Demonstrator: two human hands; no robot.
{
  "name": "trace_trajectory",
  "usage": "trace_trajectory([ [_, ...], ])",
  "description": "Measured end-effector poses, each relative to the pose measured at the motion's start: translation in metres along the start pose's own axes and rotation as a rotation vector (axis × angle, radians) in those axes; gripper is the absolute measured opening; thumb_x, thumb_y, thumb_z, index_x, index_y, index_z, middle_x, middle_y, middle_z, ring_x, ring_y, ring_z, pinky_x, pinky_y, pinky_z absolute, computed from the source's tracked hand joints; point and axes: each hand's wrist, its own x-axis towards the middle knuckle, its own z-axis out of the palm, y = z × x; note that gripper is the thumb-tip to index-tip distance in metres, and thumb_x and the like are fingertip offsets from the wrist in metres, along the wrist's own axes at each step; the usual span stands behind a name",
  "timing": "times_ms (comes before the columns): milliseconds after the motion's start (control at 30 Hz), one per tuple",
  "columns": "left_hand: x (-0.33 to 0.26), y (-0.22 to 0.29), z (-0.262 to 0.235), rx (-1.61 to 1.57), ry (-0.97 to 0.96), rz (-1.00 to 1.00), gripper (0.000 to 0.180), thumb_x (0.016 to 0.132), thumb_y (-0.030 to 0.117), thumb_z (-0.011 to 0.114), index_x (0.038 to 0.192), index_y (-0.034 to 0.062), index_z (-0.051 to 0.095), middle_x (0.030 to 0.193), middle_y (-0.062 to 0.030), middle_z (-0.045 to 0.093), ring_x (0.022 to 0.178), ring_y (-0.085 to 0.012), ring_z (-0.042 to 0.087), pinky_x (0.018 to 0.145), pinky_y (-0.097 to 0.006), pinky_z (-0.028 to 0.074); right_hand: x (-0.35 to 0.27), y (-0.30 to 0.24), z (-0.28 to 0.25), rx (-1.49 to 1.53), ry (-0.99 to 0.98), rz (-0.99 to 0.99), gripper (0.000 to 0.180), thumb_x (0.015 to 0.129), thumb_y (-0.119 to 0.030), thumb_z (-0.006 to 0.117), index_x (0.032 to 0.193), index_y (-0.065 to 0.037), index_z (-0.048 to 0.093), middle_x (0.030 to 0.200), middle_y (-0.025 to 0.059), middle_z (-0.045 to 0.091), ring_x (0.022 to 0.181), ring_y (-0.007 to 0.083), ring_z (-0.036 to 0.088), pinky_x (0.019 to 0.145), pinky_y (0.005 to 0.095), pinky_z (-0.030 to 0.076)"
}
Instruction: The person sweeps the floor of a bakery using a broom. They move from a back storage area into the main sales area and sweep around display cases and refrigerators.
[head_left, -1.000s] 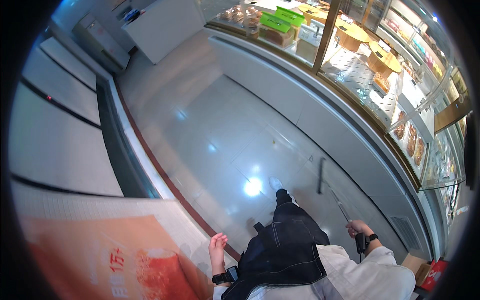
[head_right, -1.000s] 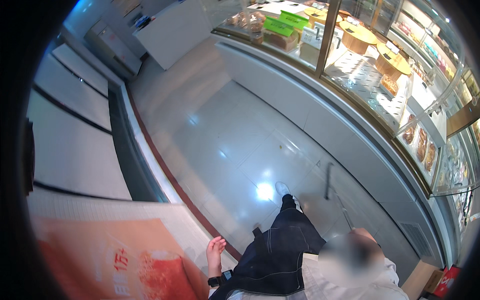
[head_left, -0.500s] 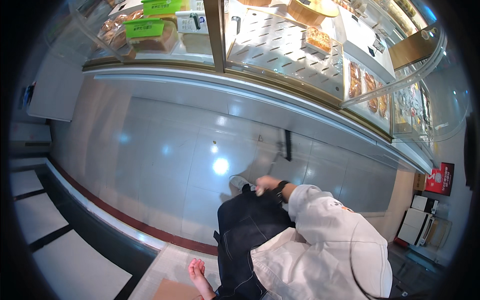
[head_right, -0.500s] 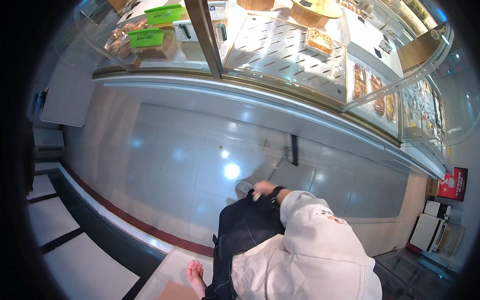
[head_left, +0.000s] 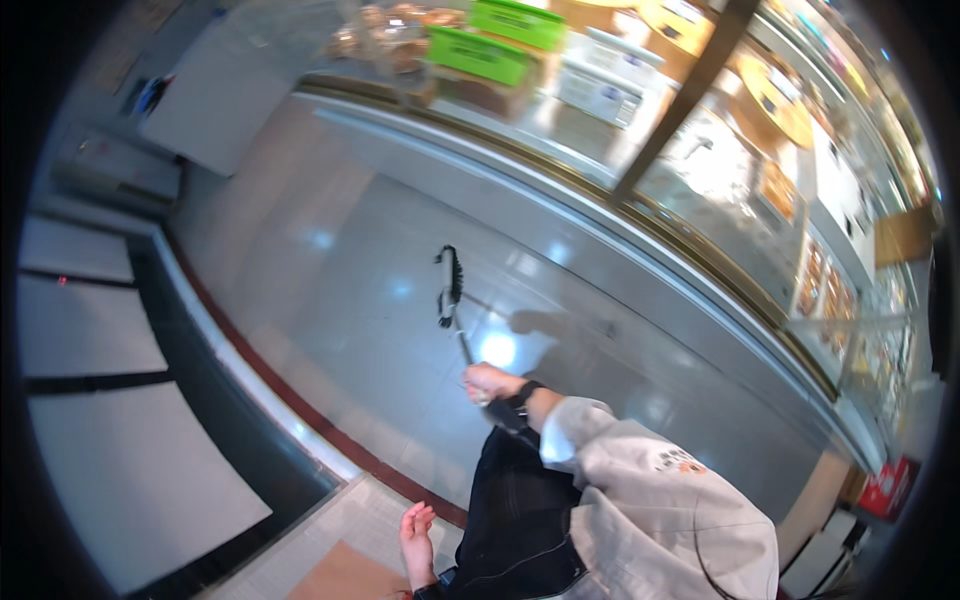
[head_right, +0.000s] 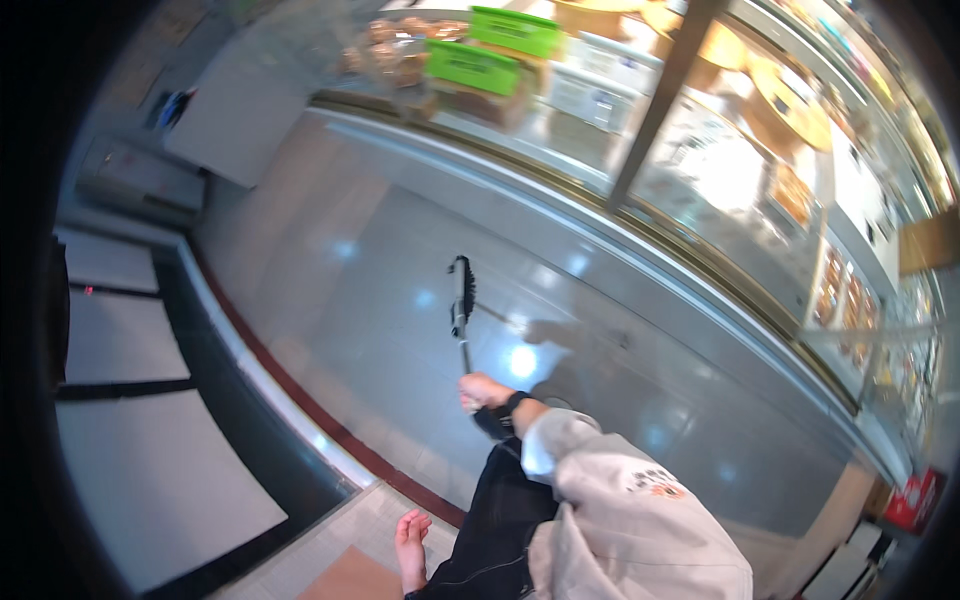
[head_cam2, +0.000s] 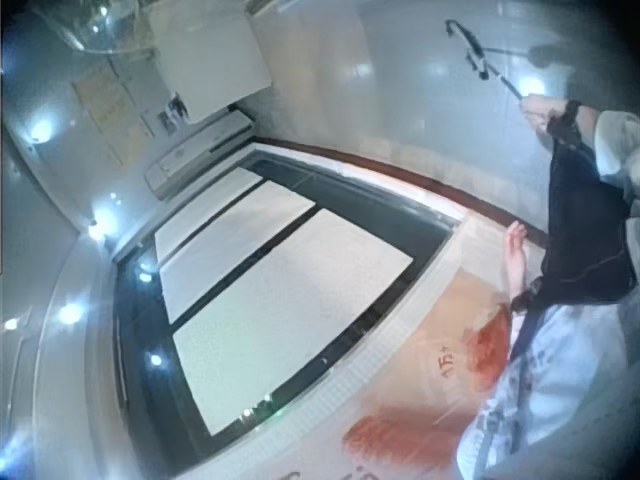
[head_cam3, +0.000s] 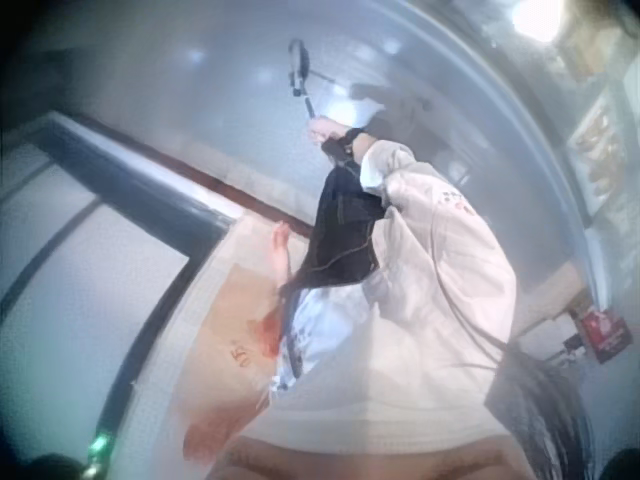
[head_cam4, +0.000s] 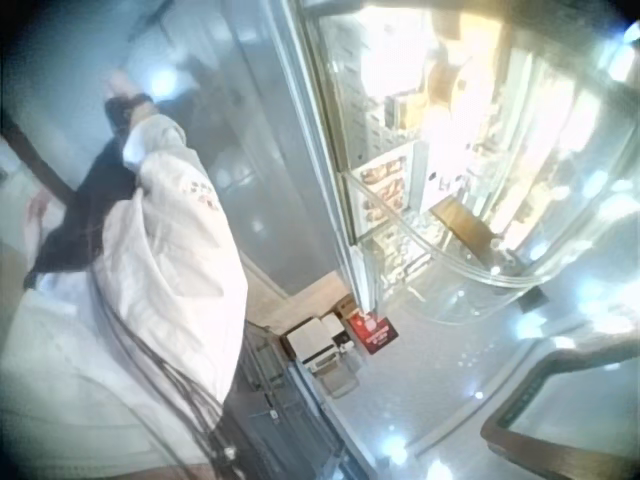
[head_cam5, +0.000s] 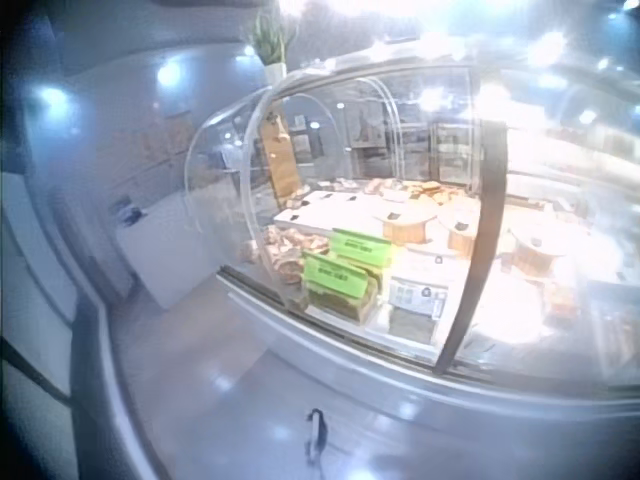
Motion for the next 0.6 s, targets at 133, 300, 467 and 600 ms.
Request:
trace_trajectory([
  [133,0.037,0.012,-0.021,-0.069,-0.017,0.138,0.023,0.092,0.02,0.045,0.107,0.0038,0.052,0.097,-0.0078,0.059,0.087,-0.0134,0.056,0.08,-0.027,0.043,-0.055,-0.014,-0.045,-0.508,0.114,-0.183,0.032,0.081,-0.02,0.049,0.051,-0.009,0.048,0.046,0.0014,0.046,0.039,0.0131,0.044,0.039,0.0277,0.036],
  [300,0.093,0.03,-0.043,-0.097,-0.029,0.092,0.02,0.092,0.012,0.042,0.106,0.0027,0.052,0.095,-0.0066,0.06,0.085,-0.0128,0.056,0.08,-0.027,0.044,-0.195,0.023,-0.092,-0.748,0.492,0.141,0.027,0.075,-0.022,0.051,0.056,-0.003,0.054,0.048,0.0055,0.052,0.042,0.0171,0.051,0.041,0.032,0.038],
  [467,0.128,0.056,-0.05,-0.188,-0.048,0.153,0.02,0.092,0.011,0.04,0.106,0.002,0.052,0.094,-0.007,0.06,0.083,-0.0127,0.056,0.079,-0.026,0.044,-0.239,0.053,-0.122,0.499,0.496,0.516,0.023,0.078,-0.008,0.045,0.054,-0.008,0.041,0.044,-0.0009,0.037,0.035,0.0125,0.039,0.033,0.0253,0.033],
  [600,0.145,0.073,-0.04,-0.227,-0.05,0.119,0.02,0.092,0.013,0.041,0.105,0.0015,0.052,0.094,-0.0076,0.059,0.084,-0.0134,0.056,0.08,-0.026,0.044,-0.176,0.024,-0.145,1.042,0.489,0.209,0.029,0.079,-0.005,0.041,0.052,-0.011,0.036,0.044,-0.0003,0.036,0.034,0.0118,0.037,0.029,0.0252,0.027],
])
